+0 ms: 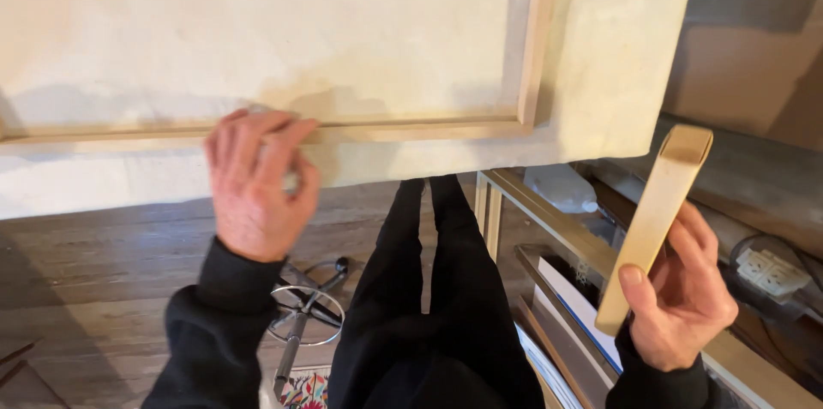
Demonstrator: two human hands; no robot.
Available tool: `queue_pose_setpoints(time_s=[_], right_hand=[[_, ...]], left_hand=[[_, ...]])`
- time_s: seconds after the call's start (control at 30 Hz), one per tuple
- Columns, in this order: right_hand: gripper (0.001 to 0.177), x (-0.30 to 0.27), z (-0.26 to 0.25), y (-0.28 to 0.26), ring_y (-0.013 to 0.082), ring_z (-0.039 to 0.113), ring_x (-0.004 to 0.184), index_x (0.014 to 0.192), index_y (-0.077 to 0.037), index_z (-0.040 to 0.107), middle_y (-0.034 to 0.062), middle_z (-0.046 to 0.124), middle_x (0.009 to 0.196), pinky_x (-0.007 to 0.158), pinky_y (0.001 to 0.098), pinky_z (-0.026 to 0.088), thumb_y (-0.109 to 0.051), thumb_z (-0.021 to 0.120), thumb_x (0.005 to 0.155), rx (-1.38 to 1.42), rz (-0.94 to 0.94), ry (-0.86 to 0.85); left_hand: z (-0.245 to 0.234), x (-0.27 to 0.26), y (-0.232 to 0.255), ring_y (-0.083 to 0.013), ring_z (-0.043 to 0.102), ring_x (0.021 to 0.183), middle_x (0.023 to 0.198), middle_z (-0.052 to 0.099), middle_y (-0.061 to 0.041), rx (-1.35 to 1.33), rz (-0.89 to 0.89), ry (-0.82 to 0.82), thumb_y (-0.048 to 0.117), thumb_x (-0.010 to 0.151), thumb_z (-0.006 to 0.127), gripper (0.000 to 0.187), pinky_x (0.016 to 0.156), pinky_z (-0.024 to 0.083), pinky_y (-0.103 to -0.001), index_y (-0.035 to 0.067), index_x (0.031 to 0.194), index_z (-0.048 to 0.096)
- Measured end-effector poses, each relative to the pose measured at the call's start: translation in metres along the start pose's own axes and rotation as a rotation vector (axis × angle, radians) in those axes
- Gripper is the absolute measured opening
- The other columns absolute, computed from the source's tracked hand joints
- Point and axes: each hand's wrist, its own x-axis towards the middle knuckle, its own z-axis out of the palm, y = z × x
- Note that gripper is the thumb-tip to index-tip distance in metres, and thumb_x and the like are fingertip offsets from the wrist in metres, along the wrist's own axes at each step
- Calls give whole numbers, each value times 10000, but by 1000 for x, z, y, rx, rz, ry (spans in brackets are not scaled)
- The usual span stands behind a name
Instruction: Sanding the interior wooden edges of a picture frame using a sanding block.
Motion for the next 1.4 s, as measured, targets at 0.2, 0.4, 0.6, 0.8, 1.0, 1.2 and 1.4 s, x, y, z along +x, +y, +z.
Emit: queue_pose_setpoints(time_s=[0.2,0.4,0.6,0.8,1.0,1.2,1.4], right_hand=[[529,16,16,0,206,678,1101,1558,48,503,154,640,1323,962,352,619,-66,563,1045,300,99,73],[596,33,22,-12,225,666,1139,1501,-20,530,147,631,1362,1001,337,593,-10,667,921,97,184,38],[435,53,43,12,309,534,1338,1305,-107,760,134,556,1560,1004,383,564,-101,861,882,-809,-349,-313],[454,67,69,16,305,521,1290,1312,-67,755,135,542,1553,1069,439,528,-99,892,880,-803,-554,-403],[420,76,49,6,260,526,1261,1336,-95,761,82,559,1607,1050,366,509,-92,869,931,-910,-499,-376],[308,77,39,23,263,586,1229,1116,-90,792,108,611,1438,1005,445,535,-110,896,827,-954,-842,-497],[398,75,71,2,288,558,1168,1185,-81,790,113,608,1450,981,404,532,-134,884,802,-776,-613,-481]], left_hand=[[34,25,55,-229,588,1155,1229,628,-39,-114,126,80,94,960,804,302,1128,446,-461,66,1252,727],[44,8,49,-225,596,1114,1211,629,-20,-117,149,103,86,914,835,325,1025,443,-430,93,1226,746],[58,4,42,-214,613,1063,1173,630,9,-64,173,200,109,888,831,296,914,425,-388,136,1174,762],[58,4,39,-194,611,1018,1166,641,25,-44,196,233,135,895,835,310,876,425,-364,149,1199,775],[54,6,42,-203,613,1008,1155,655,34,-97,171,219,131,868,834,327,858,450,-364,146,1189,773],[59,3,39,-194,626,1012,1162,656,19,-82,201,269,121,884,839,313,847,452,-356,119,1188,764],[57,4,41,-196,617,999,1147,650,18,-73,196,265,122,878,843,317,840,439,-353,121,1185,767]])
